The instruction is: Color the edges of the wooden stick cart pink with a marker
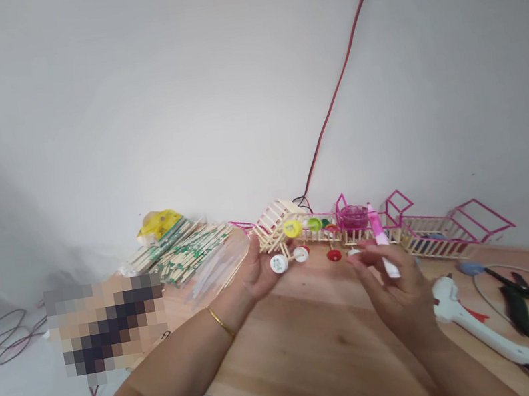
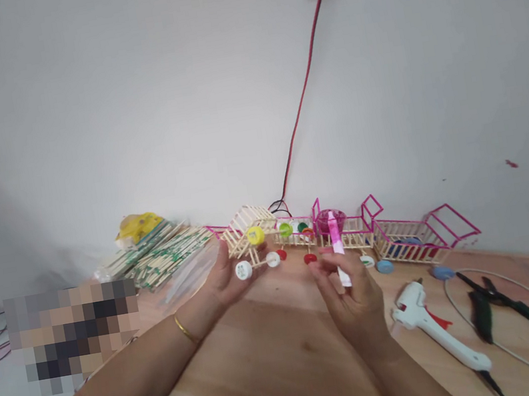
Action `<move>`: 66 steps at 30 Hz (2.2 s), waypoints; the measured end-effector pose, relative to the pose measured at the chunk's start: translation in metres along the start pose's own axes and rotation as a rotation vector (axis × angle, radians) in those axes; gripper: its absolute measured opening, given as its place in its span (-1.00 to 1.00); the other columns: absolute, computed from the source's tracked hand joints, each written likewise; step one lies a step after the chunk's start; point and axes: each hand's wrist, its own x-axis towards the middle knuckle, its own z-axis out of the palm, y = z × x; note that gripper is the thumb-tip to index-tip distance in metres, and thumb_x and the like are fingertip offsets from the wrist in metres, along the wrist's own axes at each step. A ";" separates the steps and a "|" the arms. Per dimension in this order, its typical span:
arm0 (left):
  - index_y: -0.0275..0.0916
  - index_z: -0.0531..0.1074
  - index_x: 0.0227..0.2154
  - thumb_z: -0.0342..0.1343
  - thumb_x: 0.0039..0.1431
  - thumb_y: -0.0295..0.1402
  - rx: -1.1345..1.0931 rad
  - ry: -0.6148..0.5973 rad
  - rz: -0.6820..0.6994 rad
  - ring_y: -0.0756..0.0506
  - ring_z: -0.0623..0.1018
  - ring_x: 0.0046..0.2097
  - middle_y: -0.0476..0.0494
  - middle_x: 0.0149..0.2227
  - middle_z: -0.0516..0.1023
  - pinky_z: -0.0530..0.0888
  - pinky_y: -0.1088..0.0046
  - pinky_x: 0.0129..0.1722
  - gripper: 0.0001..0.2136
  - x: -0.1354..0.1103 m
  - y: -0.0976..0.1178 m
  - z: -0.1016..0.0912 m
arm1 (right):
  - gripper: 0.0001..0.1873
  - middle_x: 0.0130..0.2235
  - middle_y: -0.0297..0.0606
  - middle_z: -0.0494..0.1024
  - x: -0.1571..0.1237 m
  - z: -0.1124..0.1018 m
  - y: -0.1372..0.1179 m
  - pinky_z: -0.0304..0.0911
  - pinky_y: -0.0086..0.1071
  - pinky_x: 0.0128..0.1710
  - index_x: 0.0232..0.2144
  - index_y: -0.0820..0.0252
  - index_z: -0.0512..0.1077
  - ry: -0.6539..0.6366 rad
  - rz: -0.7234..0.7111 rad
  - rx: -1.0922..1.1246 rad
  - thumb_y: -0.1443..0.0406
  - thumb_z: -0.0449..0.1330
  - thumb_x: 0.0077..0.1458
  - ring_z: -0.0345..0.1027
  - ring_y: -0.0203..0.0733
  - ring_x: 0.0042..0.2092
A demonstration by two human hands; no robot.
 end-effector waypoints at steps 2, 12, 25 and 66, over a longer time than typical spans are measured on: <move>-0.29 0.45 0.04 0.28 0.01 0.12 0.033 -0.007 0.025 -0.20 0.57 0.07 -0.24 -0.01 0.62 0.35 0.14 0.26 -0.34 0.000 0.000 0.000 | -0.57 0.01 -0.14 0.55 -0.002 0.005 -0.001 0.48 -0.18 -0.11 0.08 0.04 0.29 -0.072 0.036 0.056 0.27 0.25 0.18 0.57 -0.16 -0.13; -0.24 0.42 0.07 0.51 -0.23 -0.31 0.508 -0.193 0.089 -0.35 0.52 0.15 -0.33 0.06 0.57 0.34 0.05 0.21 -0.28 -0.005 0.007 0.005 | -0.60 -0.31 -0.26 0.51 0.012 -0.015 -0.003 0.38 -0.27 -0.22 0.02 0.14 0.42 0.105 0.051 0.065 0.05 0.03 0.32 0.45 -0.24 -0.31; -0.21 0.33 0.20 0.49 -0.18 -0.33 0.820 -0.295 -0.004 -0.33 0.35 0.31 -0.31 0.13 0.50 0.13 0.07 0.37 -0.19 -0.005 0.018 -0.005 | -0.62 -0.51 -0.39 0.42 0.025 -0.017 -0.002 0.26 -0.43 -0.44 -0.31 0.18 0.45 0.089 0.323 0.088 -0.02 0.17 0.20 0.32 -0.33 -0.47; -0.15 0.25 0.28 0.49 -0.21 -0.32 1.045 -0.415 -0.003 -0.39 0.20 0.39 -0.29 0.28 0.36 0.07 0.02 0.40 -0.08 -0.013 0.008 0.011 | -0.59 -0.20 -0.18 0.64 0.017 -0.013 -0.005 0.41 -0.32 -0.22 -0.17 0.10 0.52 -0.266 -0.058 -0.092 0.00 0.01 0.29 0.55 -0.12 -0.16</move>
